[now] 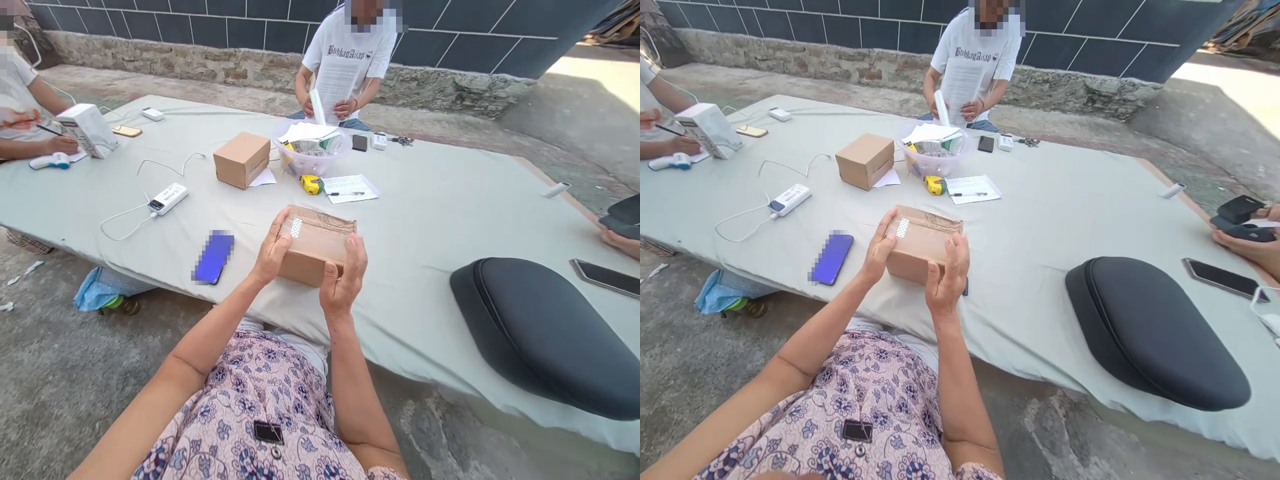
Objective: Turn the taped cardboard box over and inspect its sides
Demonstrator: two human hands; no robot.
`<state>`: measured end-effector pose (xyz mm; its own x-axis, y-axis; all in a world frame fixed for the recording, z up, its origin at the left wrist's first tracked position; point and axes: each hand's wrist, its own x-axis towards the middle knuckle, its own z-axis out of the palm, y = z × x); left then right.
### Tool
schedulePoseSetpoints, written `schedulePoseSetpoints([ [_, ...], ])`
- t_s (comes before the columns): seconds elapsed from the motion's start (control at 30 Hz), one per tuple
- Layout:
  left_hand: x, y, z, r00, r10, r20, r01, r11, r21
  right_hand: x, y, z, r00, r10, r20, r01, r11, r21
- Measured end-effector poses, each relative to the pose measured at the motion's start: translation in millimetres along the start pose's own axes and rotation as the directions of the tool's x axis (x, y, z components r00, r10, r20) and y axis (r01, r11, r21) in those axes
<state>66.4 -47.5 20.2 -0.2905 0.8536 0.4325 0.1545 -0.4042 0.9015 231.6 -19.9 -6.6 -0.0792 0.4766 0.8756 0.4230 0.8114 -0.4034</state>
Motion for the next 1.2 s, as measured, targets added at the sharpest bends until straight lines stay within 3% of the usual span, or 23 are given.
schedulePoseSetpoints([
  [0.1, -9.0, 3.5, -2.5, 1.0, 0.004, 0.012, -0.004, 1.0, 0.002, -12.8, 3.2, -4.1, 0.997, 0.075, -0.004, -0.074, 0.99, 0.123],
  [0.23, -22.8, 3.1, -9.9, 1.0, 0.01, -0.029, -0.011, 1.0, -0.024, -43.7, 16.3, -6.6, 0.954, 0.292, 0.075, -0.3, 0.906, 0.297],
  [0.37, -30.9, -1.3, -22.6, 0.984, -0.023, -0.175, -0.007, 0.986, -0.164, -77.0, 28.8, -5.8, 0.802, 0.529, 0.277, -0.574, 0.811, 0.114],
  [0.47, -31.4, -3.6, -28.0, 0.959, -0.115, -0.261, 0.034, 0.955, -0.293, -86.7, 27.8, -6.8, 0.723, 0.595, 0.351, -0.666, 0.735, 0.126],
  [0.53, -30.5, -7.6, -27.1, 0.941, -0.197, -0.276, 0.078, 0.919, -0.387, -82.4, 23.4, -11.8, 0.735, 0.612, 0.292, -0.663, 0.738, 0.124],
  [0.63, -30.5, -21.0, -21.5, 0.904, -0.378, -0.198, 0.247, 0.842, -0.479, -66.0, 18.4, -26.3, 0.802, 0.589, 0.101, -0.594, 0.804, 0.027],
  [0.73, -32.8, -38.7, -17.8, 0.829, -0.53, -0.178, 0.457, 0.826, -0.33, -52.1, 18.8, -40.4, 0.803, 0.597, -0.002, -0.596, 0.801, -0.051],
  [0.8, -34.3, -47.0, -19.3, 0.826, -0.499, -0.261, 0.481, 0.866, -0.135, -49.1, 19.9, -43.8, 0.792, 0.611, -0.019, -0.61, 0.789, -0.075],
  [0.9, -34.1, -48.4, -27.1, 0.877, -0.379, -0.296, 0.407, 0.913, 0.038, -51.6, 19.2, -38.0, 0.833, 0.553, 0.003, -0.548, 0.828, -0.118],
  [1.0, -30.3, -37.9, -34.5, 0.91, -0.3, -0.287, 0.32, 0.947, 0.023, -54.4, 16.6, -27.6, 0.882, 0.47, 0.038, -0.458, 0.873, -0.167],
  [1.1, -24.5, -24.2, -34.4, 0.938, -0.232, -0.257, 0.241, 0.971, 0.0, -53.8, 15.5, -22.2, 0.896, 0.442, 0.052, -0.428, 0.888, -0.168],
  [1.2, -18.4, -16.6, -27.4, 0.95, -0.234, -0.205, 0.248, 0.968, 0.042, -51.6, 15.1, -21.9, 0.901, 0.432, 0.051, -0.421, 0.896, -0.14],
])
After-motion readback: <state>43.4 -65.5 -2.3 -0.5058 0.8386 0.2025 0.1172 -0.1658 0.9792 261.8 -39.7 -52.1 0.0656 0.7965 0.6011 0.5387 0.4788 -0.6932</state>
